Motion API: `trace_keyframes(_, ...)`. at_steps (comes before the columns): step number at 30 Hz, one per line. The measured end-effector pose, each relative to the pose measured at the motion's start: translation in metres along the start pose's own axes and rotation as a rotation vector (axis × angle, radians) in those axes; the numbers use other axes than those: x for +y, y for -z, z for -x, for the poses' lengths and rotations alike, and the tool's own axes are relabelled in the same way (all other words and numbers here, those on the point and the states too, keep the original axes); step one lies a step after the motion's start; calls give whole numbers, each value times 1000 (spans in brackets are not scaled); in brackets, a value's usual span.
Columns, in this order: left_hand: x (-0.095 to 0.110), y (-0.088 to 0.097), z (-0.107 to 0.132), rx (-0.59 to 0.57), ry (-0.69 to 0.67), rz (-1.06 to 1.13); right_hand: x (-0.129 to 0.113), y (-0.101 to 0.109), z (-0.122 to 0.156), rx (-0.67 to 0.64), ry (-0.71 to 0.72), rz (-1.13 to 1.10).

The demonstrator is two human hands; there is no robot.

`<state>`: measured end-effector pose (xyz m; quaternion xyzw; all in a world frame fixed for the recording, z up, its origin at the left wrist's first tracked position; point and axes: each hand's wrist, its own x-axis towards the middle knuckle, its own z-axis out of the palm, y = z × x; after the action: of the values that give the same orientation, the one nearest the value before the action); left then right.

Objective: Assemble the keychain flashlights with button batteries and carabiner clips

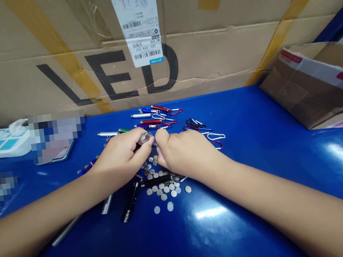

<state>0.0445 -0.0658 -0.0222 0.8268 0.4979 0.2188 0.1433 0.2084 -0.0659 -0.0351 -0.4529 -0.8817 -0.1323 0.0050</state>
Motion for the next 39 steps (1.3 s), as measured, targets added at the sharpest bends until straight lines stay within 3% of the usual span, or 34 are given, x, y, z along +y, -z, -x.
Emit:
trace_keyframes(8, 1, 4, 5, -145, -66, -210, 10, 10, -4, -112, -195, -266)
trace_keyframes(14, 0, 1, 10, -139, -202, -245, 8, 13, -2, -104, -183, -336)
trace_keyframes(26, -2, 0, 4, -137, -37, -131, 5, 11, -1, -147, -143, -133)
trace_keyframes(31, -16, 17, -5, -225, -133, -209, 20, 8, 1, -186, -9, -140)
trace_keyframes(35, -32, 24, -14, -189, -156, -193, 31, 1, -1, -148, 10, -289)
trace_keyframes(39, -49, 20, -23, -157, -261, -185, 37, -12, -8, -82, -29, -414)
